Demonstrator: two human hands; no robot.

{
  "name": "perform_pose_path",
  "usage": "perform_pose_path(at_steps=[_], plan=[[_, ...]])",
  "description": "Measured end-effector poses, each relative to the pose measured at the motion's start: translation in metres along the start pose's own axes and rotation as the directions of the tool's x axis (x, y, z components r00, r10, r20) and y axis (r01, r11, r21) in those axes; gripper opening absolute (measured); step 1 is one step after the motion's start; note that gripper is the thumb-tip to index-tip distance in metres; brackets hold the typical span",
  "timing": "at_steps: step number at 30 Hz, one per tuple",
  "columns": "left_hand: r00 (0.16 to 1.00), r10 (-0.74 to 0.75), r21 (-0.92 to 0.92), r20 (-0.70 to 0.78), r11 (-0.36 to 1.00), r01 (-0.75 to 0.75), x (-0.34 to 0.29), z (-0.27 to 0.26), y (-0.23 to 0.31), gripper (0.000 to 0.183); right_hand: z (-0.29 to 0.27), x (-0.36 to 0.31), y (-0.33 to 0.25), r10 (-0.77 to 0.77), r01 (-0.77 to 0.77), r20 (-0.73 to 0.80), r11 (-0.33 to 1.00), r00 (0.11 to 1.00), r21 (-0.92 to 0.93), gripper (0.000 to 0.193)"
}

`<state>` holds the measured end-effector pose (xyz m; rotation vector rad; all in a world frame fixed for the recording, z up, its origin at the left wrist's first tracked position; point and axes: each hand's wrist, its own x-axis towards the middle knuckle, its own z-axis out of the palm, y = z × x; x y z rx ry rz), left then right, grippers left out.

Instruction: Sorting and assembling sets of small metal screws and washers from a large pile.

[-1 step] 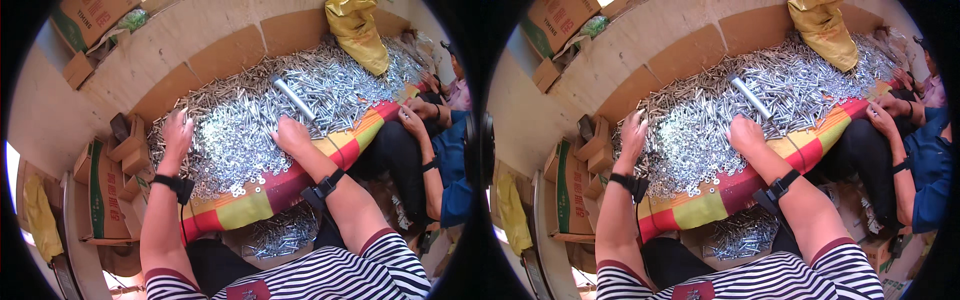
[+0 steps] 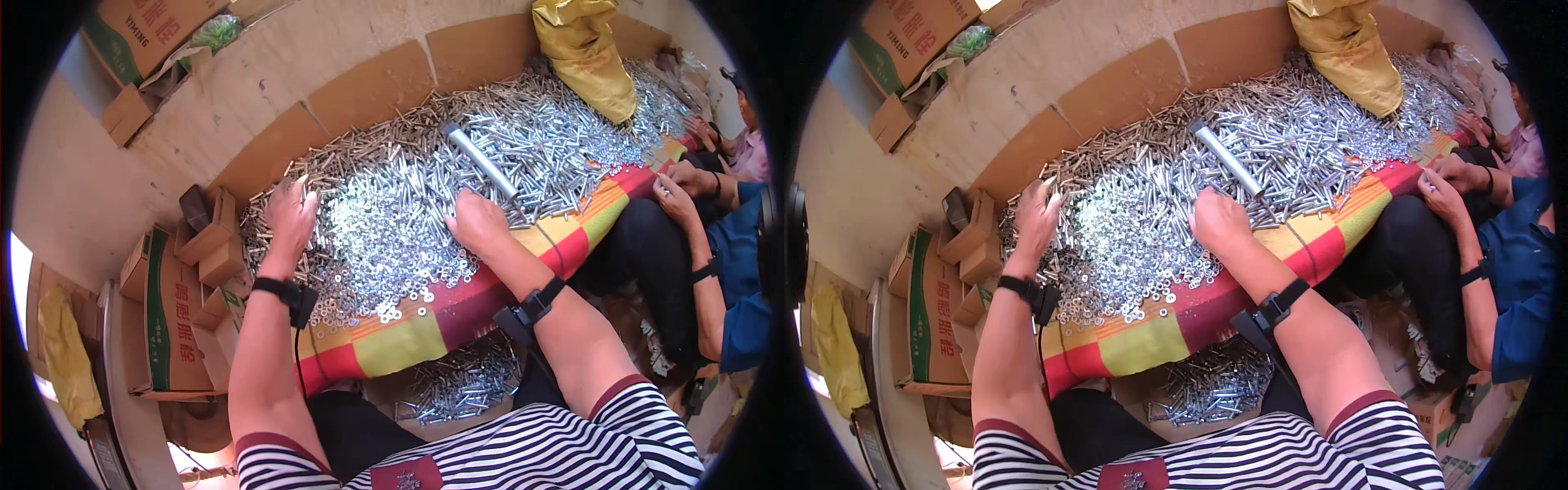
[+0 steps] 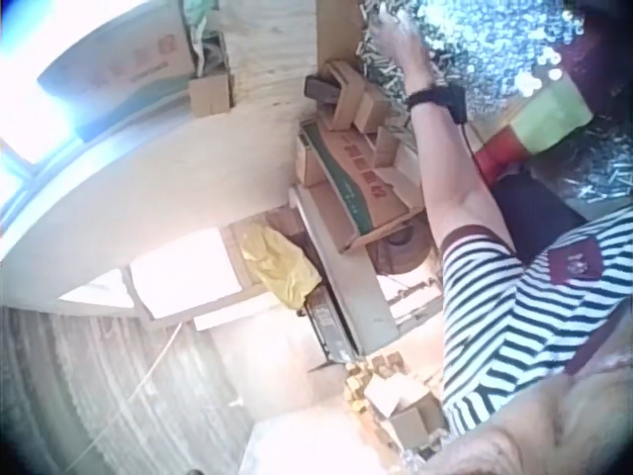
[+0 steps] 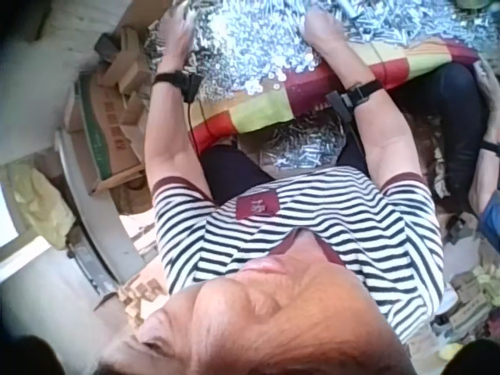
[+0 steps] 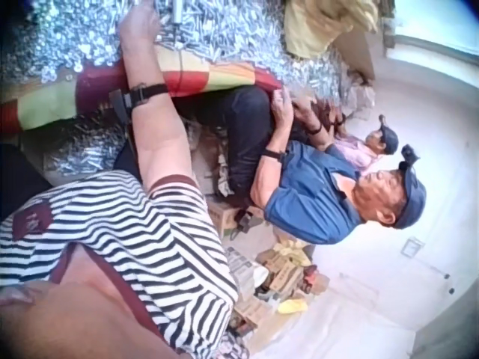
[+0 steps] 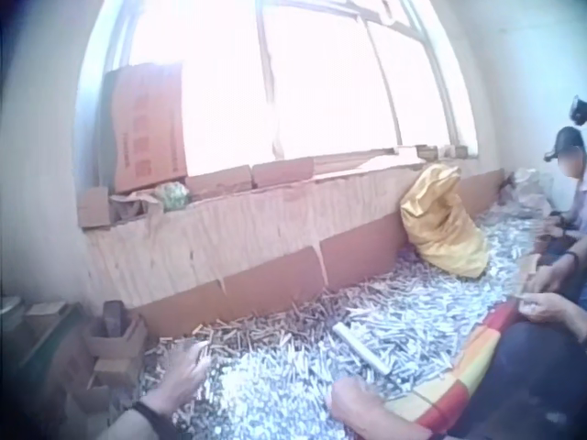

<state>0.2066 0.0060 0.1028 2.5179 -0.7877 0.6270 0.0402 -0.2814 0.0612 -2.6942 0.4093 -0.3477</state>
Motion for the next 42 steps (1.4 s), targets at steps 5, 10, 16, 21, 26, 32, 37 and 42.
perform_pose_path(at_steps=[5, 10, 16, 21, 26, 32, 37, 42], plan=[[0.939, -0.307, 0.144, 0.155, 0.947, 0.286, -0.008, 0.058, -0.053, 0.045, 0.006, 0.002, 0.001, -0.049, 0.057, 0.057, 0.988, 0.997, -0.146, 0.020], [0.992, -0.075, 0.224, 0.101, 0.973, 0.051, -0.046, 0.053, -0.030, 0.030, 0.011, -0.003, 0.007, -0.096, 0.099, 0.023, 0.974, 0.995, -0.202, 0.016], [0.987, -0.105, 0.027, 0.122, 0.994, 0.102, -0.117, 0.029, -0.003, 0.024, 0.015, -0.013, 0.007, -0.173, 0.159, -0.070, 0.972, 0.982, -0.175, 0.012], [0.976, -0.175, 0.041, -0.127, 0.983, 0.181, -0.160, 0.025, 0.046, 0.021, -0.004, -0.039, -0.014, -0.201, 0.183, -0.109, 0.971, 0.974, -0.152, 0.019], [0.951, -0.174, 0.008, -0.256, 0.983, 0.182, -0.169, 0.044, 0.091, 0.017, 0.001, -0.058, -0.030, -0.331, 0.340, -0.127, 0.939, 0.935, 0.054, 0.019], [0.981, -0.025, -0.048, -0.193, 0.999, 0.016, -0.129, 0.063, 0.112, 0.017, 0.021, -0.057, -0.026, -0.337, 0.356, -0.130, 0.920, 0.932, 0.165, 0.024], [0.962, 0.092, 0.247, -0.256, 0.969, -0.027, -0.113, 0.053, 0.107, 0.021, 0.020, -0.042, -0.019, -0.306, 0.421, -0.325, 0.819, 0.895, 0.390, 0.020], [0.978, -0.180, -0.371, -0.107, 0.920, 0.129, -0.124, 0.015, 0.079, 0.023, 0.010, -0.051, -0.035, -0.157, 0.190, -0.119, 0.595, 0.980, 0.781, 0.011]])
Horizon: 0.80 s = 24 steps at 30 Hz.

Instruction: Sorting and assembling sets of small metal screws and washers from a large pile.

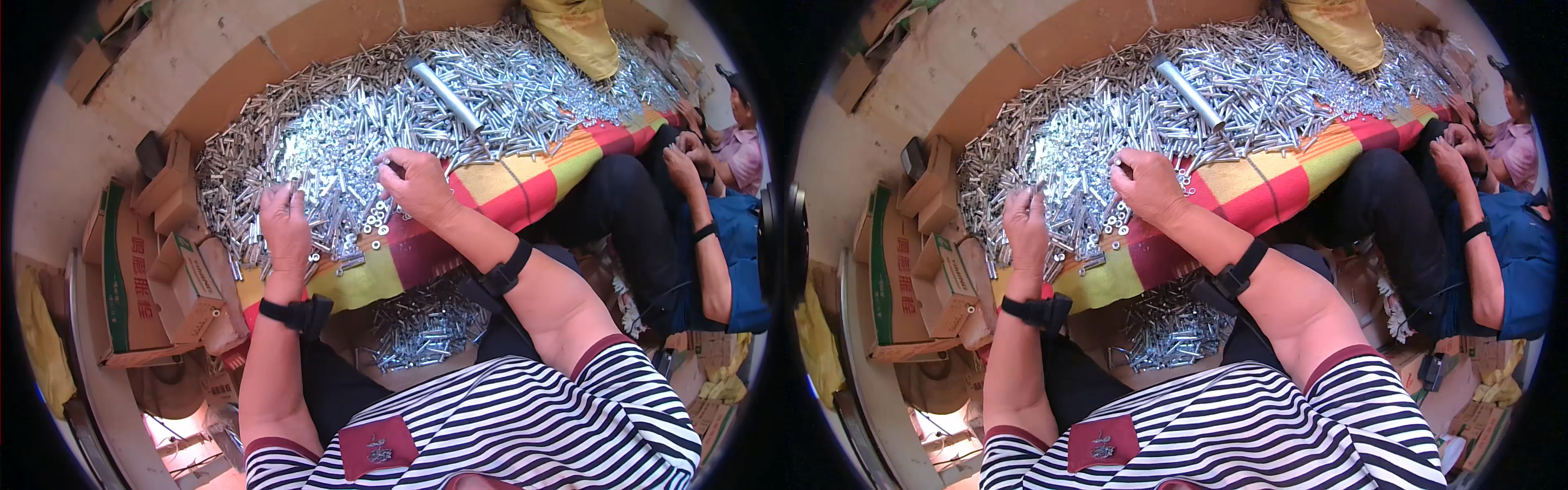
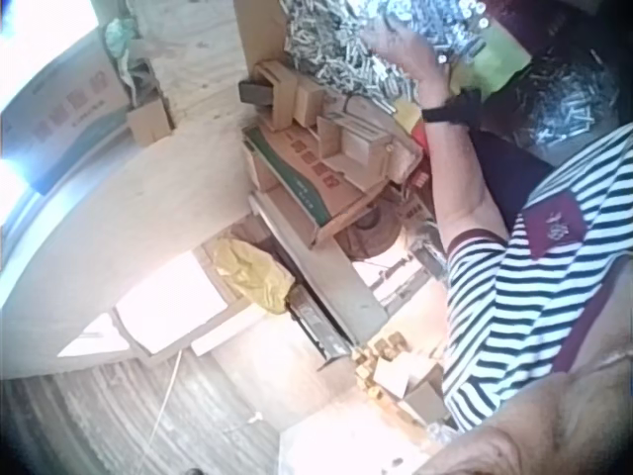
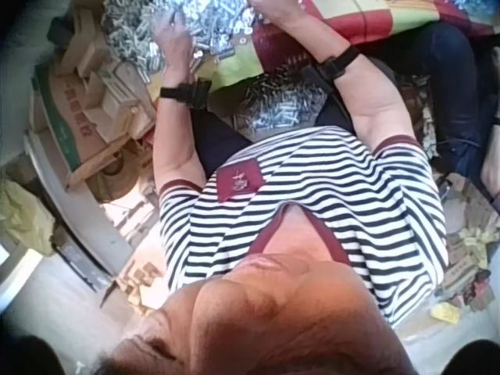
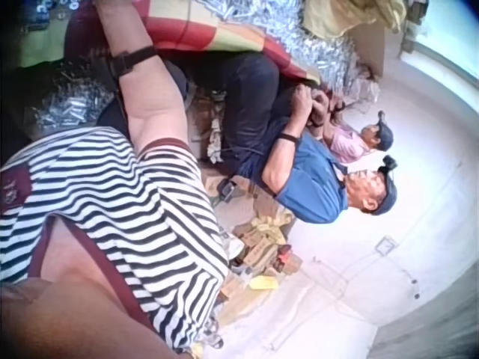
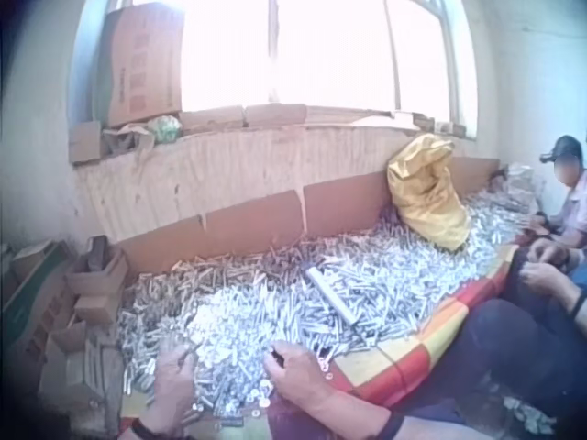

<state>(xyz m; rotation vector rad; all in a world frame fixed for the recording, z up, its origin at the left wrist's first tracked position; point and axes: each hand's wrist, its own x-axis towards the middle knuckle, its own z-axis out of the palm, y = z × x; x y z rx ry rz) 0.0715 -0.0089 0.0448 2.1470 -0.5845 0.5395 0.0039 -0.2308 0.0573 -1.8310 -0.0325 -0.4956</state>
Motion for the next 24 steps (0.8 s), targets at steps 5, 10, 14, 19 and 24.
perform_pose_path(at_steps=[5, 10, 14, 19, 24], plan=[[0.636, -0.489, -0.526, 0.597, 0.360, 0.771, -0.028, -0.009, 0.027, 0.032, 0.006, -0.020, 0.000, 0.096, -0.104, 0.052, 0.979, 0.994, 0.174, 0.016], [0.591, -0.355, -0.568, 0.724, 0.181, 0.803, -0.040, -0.002, 0.033, 0.027, 0.009, -0.034, -0.007, 0.079, -0.101, 0.115, 0.974, 0.990, 0.203, 0.012], [0.554, -0.279, -0.573, 0.784, 0.018, 0.819, -0.033, 0.001, 0.039, 0.022, 0.011, -0.036, -0.013, 0.029, -0.053, 0.117, 0.977, 0.993, 0.208, 0.012], [0.547, -0.339, -0.564, 0.765, 0.058, 0.824, -0.036, 0.002, 0.028, 0.018, 0.011, -0.037, -0.020, 0.060, -0.080, 0.071, 0.936, 0.996, 0.341, 0.013], [0.577, -0.325, -0.560, 0.750, 0.155, 0.814, -0.038, 0.002, 0.034, 0.018, 0.009, -0.038, -0.022, 0.037, -0.053, 0.052, 0.930, 0.998, 0.364, 0.012]])
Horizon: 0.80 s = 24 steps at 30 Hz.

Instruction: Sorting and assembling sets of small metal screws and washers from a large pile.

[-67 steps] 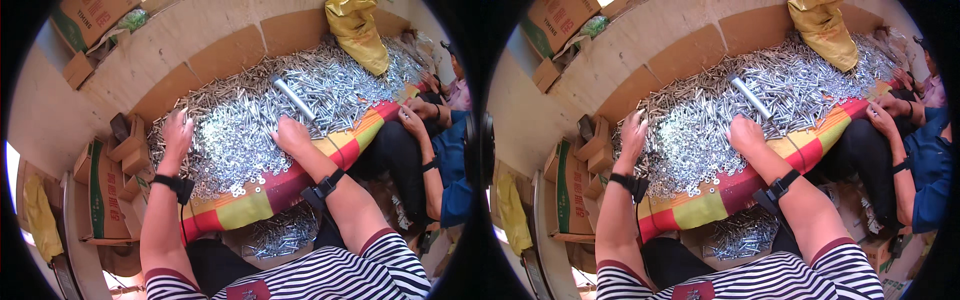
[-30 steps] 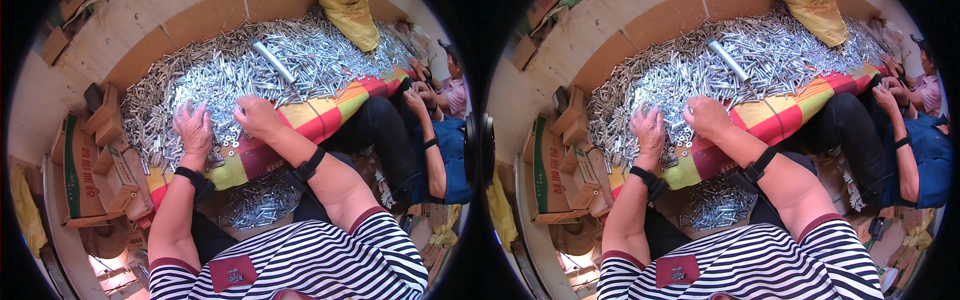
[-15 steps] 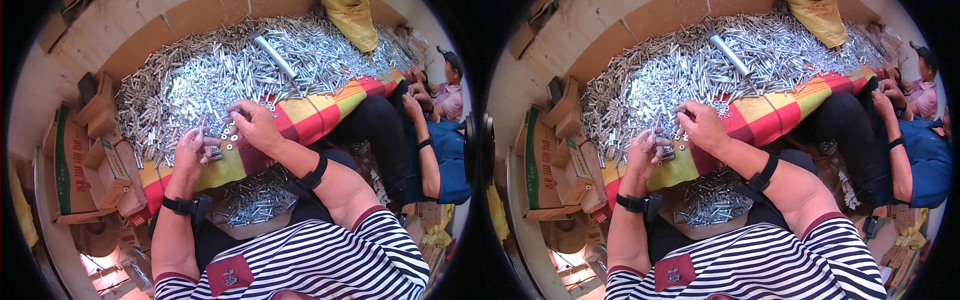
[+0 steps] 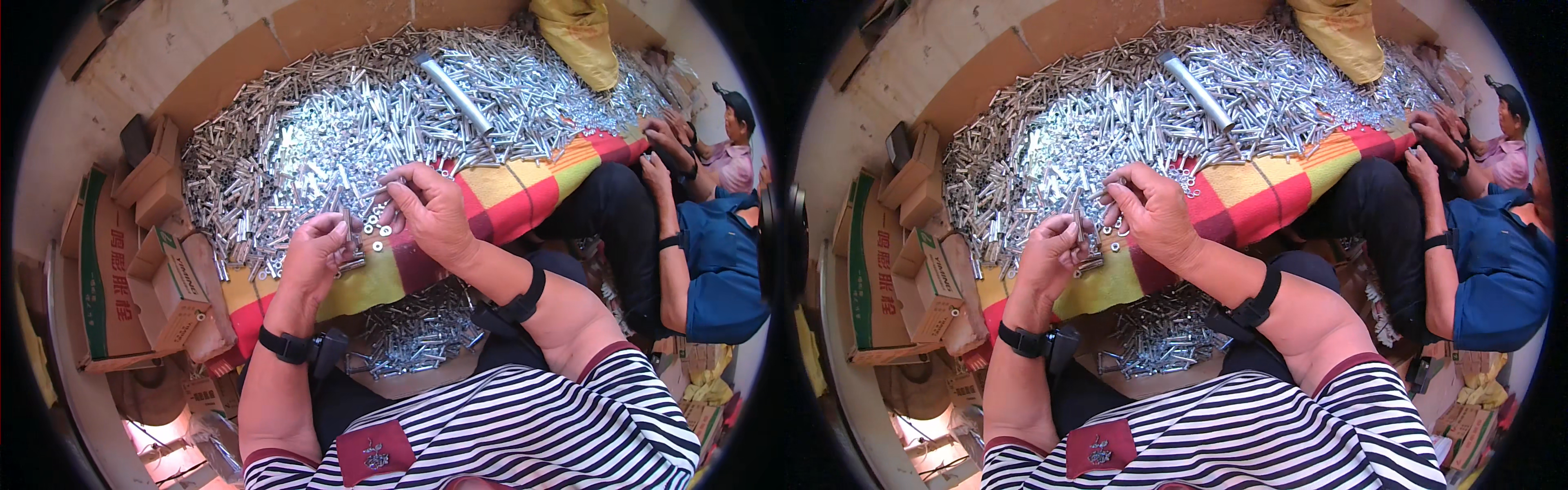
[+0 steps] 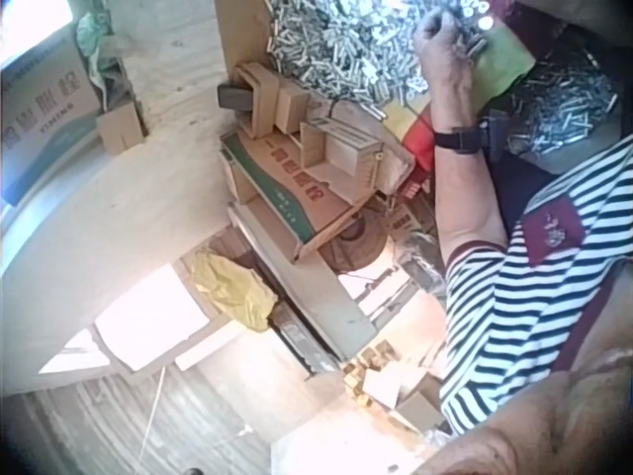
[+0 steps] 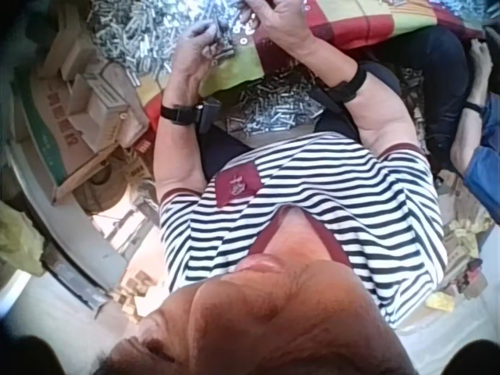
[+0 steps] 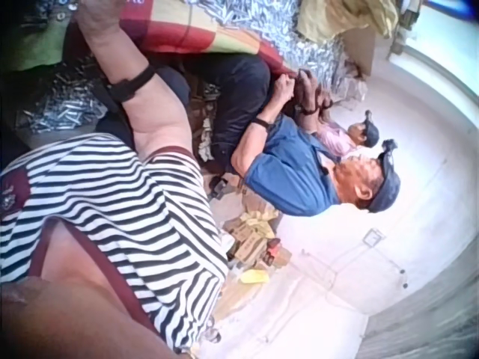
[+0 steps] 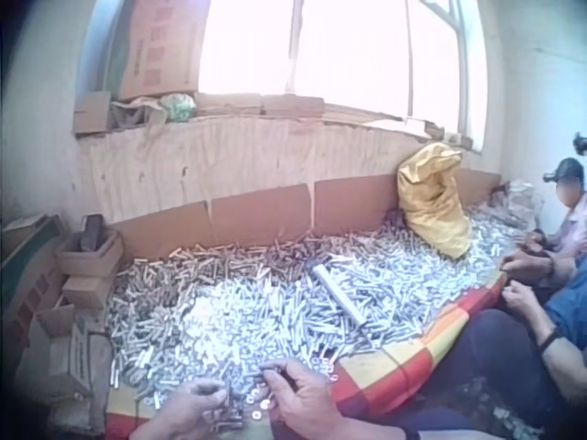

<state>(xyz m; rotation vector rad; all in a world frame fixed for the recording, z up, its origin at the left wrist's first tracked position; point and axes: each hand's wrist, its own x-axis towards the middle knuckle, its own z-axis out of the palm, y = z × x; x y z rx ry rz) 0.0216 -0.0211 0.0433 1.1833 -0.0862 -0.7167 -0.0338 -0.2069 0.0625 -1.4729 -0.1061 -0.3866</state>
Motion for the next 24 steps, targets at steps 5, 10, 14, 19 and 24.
perform_pose_path(at_steps=[5, 10, 14, 19, 24], plan=[[0.996, -0.047, 0.031, 0.079, 0.999, 0.045, -0.005, 0.002, 0.001, 0.019, -0.001, -0.003, -0.002, 0.078, -0.078, 0.003, 0.993, 0.997, 0.086, 0.009], [0.999, -0.040, -0.180, -0.026, 0.983, 0.035, -0.007, 0.016, 0.004, 0.016, -0.003, -0.009, -0.004, -0.140, 0.145, 0.037, 0.972, 0.989, -0.186, 0.010], [0.999, -0.002, -0.362, 0.050, 0.932, 0.020, -0.006, 0.010, 0.002, 0.013, -0.002, -0.014, -0.010, -0.493, 0.529, 0.198, 0.745, 0.847, -0.406, 0.014], [0.996, -0.089, -0.388, -0.027, 0.919, 0.072, -0.014, 0.028, 0.007, 0.013, -0.006, -0.018, -0.004, -0.616, 0.686, 0.321, 0.553, 0.719, -0.474, 0.022], [0.974, -0.214, -0.463, 0.079, 0.857, 0.226, -0.014, 0.026, -0.001, 0.017, -0.010, -0.017, -0.004, -0.553, 0.708, 0.484, 0.314, 0.678, -0.633, 0.030]])
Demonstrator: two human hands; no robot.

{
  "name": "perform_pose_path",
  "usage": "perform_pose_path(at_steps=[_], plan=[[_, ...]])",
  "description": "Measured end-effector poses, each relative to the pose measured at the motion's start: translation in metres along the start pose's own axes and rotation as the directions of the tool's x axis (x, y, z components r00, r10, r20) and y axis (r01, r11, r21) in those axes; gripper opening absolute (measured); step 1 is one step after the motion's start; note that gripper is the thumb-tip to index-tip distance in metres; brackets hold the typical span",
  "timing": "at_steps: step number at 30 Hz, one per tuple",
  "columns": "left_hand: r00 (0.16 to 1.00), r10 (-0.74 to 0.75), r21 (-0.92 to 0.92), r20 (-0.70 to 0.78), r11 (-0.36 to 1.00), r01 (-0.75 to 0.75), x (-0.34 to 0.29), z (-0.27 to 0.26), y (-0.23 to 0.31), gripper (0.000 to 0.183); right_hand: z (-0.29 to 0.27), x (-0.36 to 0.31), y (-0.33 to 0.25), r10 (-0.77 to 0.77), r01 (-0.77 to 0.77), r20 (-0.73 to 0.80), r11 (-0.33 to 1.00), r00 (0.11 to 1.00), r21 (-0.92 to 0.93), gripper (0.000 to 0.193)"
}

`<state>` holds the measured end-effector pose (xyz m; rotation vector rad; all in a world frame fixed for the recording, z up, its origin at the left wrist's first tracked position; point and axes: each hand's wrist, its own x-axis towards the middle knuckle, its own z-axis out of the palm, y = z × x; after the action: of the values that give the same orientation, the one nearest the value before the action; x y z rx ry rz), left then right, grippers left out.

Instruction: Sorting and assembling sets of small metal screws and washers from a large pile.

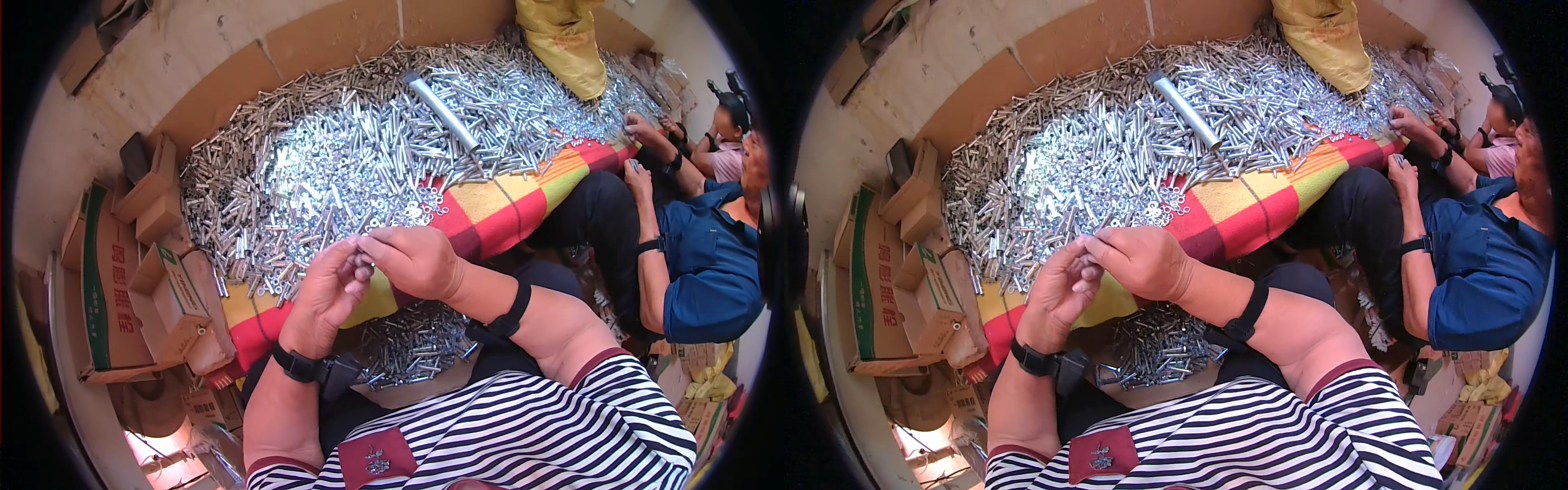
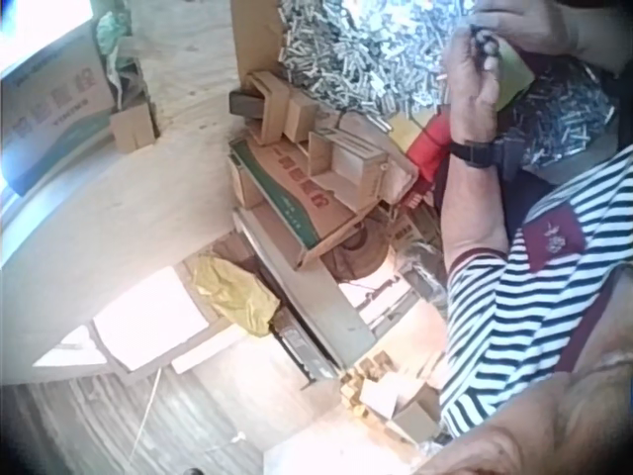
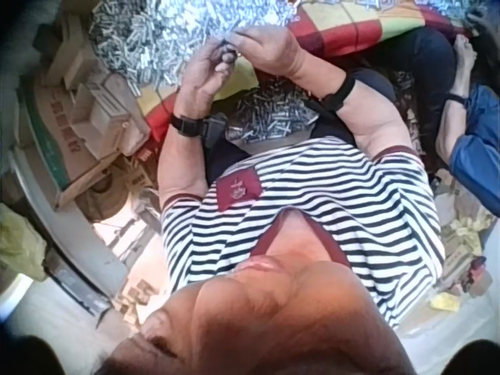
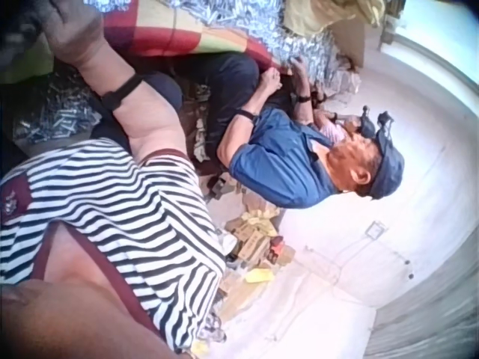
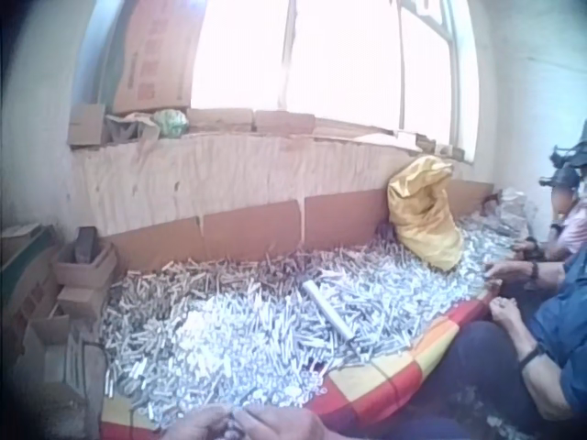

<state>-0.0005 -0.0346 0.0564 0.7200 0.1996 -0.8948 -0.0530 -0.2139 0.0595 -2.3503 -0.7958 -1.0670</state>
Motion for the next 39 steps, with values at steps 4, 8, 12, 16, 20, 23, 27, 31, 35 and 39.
perform_pose_path(at_steps=[4, 8, 12, 16, 20, 23, 27, 31, 35, 39], plan=[[0.993, 0.031, -0.022, -0.110, 0.999, -0.034, 0.005, 0.008, -0.001, 0.014, 0.002, 0.003, 0.010, 0.302, -0.295, 0.120, 0.953, 0.946, -0.074, 0.027], [0.951, 0.286, 0.249, -0.113, 0.935, -0.252, 0.026, -0.018, 0.018, 0.014, 0.009, -0.002, 0.042, 0.309, -0.267, 0.244, 0.945, 0.919, -0.191, 0.008], [0.724, 0.689, 0.941, 0.029, 0.225, -0.252, 0.048, -0.008, 0.023, 0.020, 0.018, 0.000, 0.042, 0.380, -0.316, 0.355, 0.921, 0.854, -0.227, 0.007], [0.635, 0.731, 0.905, 0.250, -0.409, 0.114, 0.064, 0.013, 0.016, 0.030, 0.018, -0.006, 0.051, 0.291, -0.201, 0.328, 0.938, 0.899, -0.282, 0.005], [0.645, 0.716, 0.885, 0.265, -0.446, 0.131, 0.068, 0.009, 0.015, 0.027, 0.012, -0.004, 0.049, 0.348, -0.278, 0.302, 0.927, 0.888, -0.251, 0.008], [0.612, 0.735, 0.901, 0.291, -0.425, 0.083, 0.065, -0.004, 0.018, 0.022, 0.000, 0.005, 0.034, 0.575, -0.564, 0.324, 0.814, 0.751, -0.137, 0.014], [0.860, 0.502, 0.717, -0.095, 0.634, -0.290, 0.043, 0.003, 0.021, 0.015, 0.001, 0.000, 0.023, 0.553, -0.597, 0.249, 0.786, 0.795, 0.161, 0.016], [0.962, 0.259, 0.322, -0.081, 0.921, -0.221, 0.030, -0.004, 0.023, 0.010, 0.003, 0.001, 0.010, 0.507, -0.603, 0.331, 0.710, 0.796, 0.364, 0.013], [0.977, 0.211, 0.326, -0.039, 0.926, -0.187, 0.027, -0.006, 0.023, 0.007, 0.009, -0.002, 0.010, 0.537, -0.635, 0.339, 0.666, 0.773, 0.392, 0.014], [0.994, 0.109, 0.405, -0.004, 0.909, -0.098, 0.026, -0.005, 0.011, 0.008, 0.014, 0.006, 0.003, 0.709, -0.761, 0.350, 0.406, 0.612, 0.507, 0.016]])
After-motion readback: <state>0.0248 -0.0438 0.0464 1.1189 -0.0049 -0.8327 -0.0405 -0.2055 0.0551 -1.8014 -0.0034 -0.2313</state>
